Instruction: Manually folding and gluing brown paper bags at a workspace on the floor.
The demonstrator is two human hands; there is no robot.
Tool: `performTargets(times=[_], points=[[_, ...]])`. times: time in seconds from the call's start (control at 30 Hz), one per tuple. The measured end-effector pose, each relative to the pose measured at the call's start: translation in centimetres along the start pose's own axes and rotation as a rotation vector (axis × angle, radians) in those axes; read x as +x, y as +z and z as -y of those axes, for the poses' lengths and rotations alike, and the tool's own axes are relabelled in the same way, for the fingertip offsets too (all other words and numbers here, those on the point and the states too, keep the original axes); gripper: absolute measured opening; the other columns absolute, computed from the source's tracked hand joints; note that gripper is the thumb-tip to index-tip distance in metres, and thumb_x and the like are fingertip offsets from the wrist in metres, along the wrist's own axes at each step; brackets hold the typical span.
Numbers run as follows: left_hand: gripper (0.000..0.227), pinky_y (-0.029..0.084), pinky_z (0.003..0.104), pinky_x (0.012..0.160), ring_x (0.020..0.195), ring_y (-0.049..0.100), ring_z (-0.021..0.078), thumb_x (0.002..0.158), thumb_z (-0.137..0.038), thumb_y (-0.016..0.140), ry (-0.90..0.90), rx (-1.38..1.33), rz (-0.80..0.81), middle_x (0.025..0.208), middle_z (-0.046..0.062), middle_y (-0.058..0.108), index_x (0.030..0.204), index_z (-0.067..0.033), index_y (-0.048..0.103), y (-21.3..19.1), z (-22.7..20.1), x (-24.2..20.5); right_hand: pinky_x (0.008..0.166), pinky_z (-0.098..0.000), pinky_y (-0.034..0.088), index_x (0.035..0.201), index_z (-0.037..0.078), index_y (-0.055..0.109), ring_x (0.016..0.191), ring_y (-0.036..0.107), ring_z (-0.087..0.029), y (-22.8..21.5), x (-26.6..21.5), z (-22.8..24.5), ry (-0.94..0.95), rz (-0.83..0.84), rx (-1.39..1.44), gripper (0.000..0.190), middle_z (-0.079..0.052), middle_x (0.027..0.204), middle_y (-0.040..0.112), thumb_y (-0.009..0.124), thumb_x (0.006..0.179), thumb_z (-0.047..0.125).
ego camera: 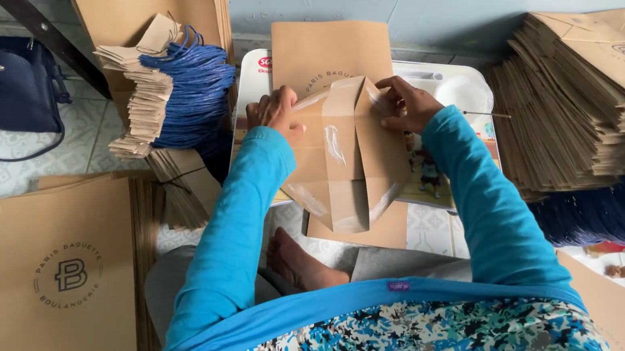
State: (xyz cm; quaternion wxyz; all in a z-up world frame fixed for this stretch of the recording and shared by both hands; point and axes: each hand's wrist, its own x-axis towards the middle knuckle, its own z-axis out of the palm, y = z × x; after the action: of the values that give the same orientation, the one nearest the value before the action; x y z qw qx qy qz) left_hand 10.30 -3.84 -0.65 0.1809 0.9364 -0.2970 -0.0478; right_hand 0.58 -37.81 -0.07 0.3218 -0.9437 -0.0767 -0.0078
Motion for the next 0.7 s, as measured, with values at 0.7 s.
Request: performTargets(times=[0.7], points=[[0.041,0.023,0.057,0.118,0.121,0.05,0.0241,0.102,-0.014,0.052,0.279,0.046,-0.099,0.123,0.0,0.047,0.135,-0.0374,0.048,0.0,0.7,-4.8,0.104,-0.0593,0.052,0.147,0.016,0.058,0.121,0.064,-0.044,0.3,-5.1,6.0,-0.374,-0.021,-0.413,0.048,-0.024,0.128,0.069,0.053,0.102,-0.001]])
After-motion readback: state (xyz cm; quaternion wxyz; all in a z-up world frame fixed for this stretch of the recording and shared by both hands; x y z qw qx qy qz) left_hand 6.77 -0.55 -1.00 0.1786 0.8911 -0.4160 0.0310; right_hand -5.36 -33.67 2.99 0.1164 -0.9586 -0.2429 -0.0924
